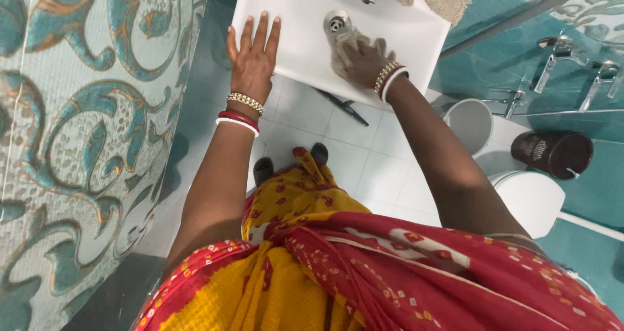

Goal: The person cleans a bathroom sink by applying liquid soap from a dispenser and scrubbing the basin and faucet with a cloth.

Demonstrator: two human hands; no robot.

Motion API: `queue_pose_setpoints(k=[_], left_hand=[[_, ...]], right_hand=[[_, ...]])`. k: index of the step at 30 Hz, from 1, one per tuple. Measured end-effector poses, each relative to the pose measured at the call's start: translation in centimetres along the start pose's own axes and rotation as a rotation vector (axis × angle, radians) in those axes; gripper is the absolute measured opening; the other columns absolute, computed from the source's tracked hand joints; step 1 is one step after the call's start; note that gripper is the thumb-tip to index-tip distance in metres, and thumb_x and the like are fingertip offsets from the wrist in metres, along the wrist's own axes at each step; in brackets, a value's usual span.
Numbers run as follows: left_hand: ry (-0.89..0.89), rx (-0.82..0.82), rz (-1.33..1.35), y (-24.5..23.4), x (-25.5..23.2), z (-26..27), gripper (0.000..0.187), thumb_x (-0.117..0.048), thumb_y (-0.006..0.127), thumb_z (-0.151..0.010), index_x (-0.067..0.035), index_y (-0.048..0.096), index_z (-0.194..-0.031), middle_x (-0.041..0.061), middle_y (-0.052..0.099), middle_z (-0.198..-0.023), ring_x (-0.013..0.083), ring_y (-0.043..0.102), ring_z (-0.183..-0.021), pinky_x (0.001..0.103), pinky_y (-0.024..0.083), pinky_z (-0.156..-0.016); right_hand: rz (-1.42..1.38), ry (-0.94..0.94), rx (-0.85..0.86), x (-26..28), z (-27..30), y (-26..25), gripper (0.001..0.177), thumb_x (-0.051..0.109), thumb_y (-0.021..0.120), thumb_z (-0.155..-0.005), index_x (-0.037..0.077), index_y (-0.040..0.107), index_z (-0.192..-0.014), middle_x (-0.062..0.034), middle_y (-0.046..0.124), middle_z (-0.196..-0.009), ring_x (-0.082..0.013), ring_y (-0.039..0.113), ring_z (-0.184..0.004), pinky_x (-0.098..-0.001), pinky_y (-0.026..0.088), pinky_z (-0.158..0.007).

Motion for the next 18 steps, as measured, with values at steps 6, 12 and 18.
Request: queue_pose_setpoints(k=[6, 12, 18], left_hand=[[0.042, -0.125, -0.314, 0.0, -0.4, 0.3, 0.111, 0.007, 0.082, -0.074, -0.022, 0.034, -0.169, 0.004, 0.037, -0.169, 0.028, 0.035, -0.153, 0.058, 0.015, -0.125], [0.004, -0.004, 0.005, 0.2, -0.4, -0.1, 0.106, 0.0, 0.086, -0.069, -0.014, 0.039, -0.163, 0.013, 0.039, -0.164, 0.0355, 0.034, -0.151, 0.062, 0.015, -0.122], [-0.023, 0.003, 0.046, 0.1, -1.0, 0.0, 0.097, 0.003, 0.082, -0.072, -0.012, 0.043, -0.16, 0.018, 0.037, -0.164, 0.0374, 0.035, -0.15, 0.062, 0.015, -0.123]], right_hand=[[0.08, 0.158, -0.292, -3.7, 4.3, 0.2, 0.059, 0.043, 0.043, -0.105, 0.017, 0.042, -0.157, -0.0242, 0.038, -0.16, -0.0429, 0.038, -0.147, -0.0681, 0.025, -0.12], [-0.338, -0.195, -0.289, 3.1, 2.9, -0.3, 0.047, 0.045, 0.053, -0.1, 0.021, 0.059, -0.14, -0.0155, 0.069, -0.13, -0.0381, 0.063, -0.117, -0.0507, 0.045, -0.106], [-0.292, -0.284, -0.274, -0.5, 10.8, -1.9, 0.066, 0.051, 0.067, -0.088, 0.018, 0.054, -0.143, -0.0189, 0.066, -0.127, -0.036, 0.066, -0.109, -0.0477, 0.052, -0.091]])
Point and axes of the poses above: each hand's wrist, its own z-axis away from the middle knuckle, its own y-axis out of the palm, x = y × z, the point moved 9 cm from there along -z, towards the middle knuckle
